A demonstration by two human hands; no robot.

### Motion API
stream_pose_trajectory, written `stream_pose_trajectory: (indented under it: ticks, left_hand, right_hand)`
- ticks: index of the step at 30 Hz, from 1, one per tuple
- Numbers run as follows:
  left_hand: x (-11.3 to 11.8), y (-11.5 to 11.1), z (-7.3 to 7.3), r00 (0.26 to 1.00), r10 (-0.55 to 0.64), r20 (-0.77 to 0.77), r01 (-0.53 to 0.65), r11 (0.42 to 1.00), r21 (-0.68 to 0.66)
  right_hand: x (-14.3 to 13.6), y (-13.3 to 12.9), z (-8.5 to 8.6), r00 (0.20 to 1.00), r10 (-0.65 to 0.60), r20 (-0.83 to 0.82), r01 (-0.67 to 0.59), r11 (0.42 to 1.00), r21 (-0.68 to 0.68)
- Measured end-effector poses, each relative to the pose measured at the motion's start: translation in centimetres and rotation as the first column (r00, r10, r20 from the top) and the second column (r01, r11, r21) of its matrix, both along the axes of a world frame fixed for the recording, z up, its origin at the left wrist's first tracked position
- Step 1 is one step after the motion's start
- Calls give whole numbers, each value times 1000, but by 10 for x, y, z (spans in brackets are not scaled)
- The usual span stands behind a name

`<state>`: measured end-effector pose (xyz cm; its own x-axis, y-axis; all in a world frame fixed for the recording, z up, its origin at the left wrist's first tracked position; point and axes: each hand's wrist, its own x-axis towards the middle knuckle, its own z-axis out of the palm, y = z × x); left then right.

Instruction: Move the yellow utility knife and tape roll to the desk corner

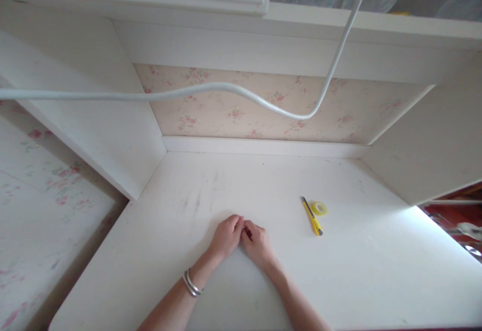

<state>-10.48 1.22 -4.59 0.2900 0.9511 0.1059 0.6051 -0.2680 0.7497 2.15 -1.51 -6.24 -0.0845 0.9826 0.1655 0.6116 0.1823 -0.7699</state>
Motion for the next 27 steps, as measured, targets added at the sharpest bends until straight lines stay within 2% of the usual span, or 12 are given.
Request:
stream_pose_trajectory:
  ticks: [27]
  left_hand:
    - [1, -3, 1, 1000, -7, -28, 8, 1000, 25]
  right_hand:
    - [0, -1, 1, 999, 2, 40, -2, 1000, -13]
